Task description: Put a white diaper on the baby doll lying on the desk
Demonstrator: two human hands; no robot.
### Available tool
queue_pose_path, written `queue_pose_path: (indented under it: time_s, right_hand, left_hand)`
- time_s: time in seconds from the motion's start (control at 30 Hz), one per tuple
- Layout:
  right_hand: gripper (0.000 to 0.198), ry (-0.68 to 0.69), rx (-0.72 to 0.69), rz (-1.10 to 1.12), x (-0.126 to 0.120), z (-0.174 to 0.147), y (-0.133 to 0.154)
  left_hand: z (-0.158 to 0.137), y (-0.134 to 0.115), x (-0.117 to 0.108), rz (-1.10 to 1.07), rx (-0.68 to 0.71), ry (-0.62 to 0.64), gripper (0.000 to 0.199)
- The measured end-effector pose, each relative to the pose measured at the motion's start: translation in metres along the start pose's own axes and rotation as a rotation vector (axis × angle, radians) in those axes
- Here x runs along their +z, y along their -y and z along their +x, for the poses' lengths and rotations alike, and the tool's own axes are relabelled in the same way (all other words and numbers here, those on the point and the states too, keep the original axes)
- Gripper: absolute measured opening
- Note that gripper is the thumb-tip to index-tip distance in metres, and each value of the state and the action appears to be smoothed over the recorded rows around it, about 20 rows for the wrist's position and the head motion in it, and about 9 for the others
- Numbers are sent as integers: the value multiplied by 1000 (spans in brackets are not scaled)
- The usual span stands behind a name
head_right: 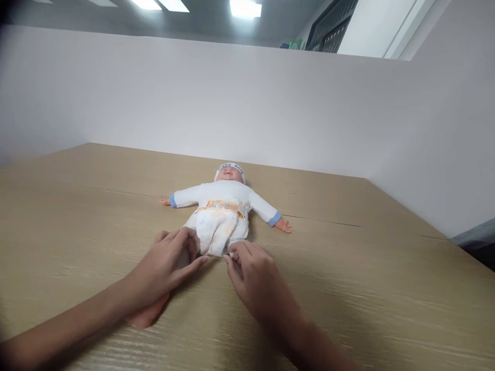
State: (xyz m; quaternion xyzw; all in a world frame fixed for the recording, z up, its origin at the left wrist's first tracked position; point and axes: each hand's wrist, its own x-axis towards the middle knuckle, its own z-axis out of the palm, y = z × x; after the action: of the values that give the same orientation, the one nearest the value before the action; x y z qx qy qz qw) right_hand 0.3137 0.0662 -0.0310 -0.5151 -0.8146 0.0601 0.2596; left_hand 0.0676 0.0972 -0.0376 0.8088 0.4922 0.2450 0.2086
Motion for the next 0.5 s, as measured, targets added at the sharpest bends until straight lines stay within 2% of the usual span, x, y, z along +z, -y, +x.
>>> queue_pose_path:
  time_s: [0.07, 0.17, 0.27, 0.37, 0.5]
  right_hand:
    - [6, -15, 34, -23, 3, 5, 6]
    - [13, -20, 74, -43, 13, 9, 14]
    - [13, -48, 84, -38, 26, 8, 17]
    - [7, -74, 74, -3, 34, 5, 15]
    - [10, -80, 73, 35, 37, 1, 13]
  left_hand:
    - [8, -2, 6, 35, -22, -22, 36]
    - [19, 3, 15, 76, -34, -62, 42]
    - [22, 10, 20, 42, 0, -94, 42]
    - [19, 14, 18, -60, 64, -99, 35]
    - [16, 13, 12, -183, 90, -99, 19]
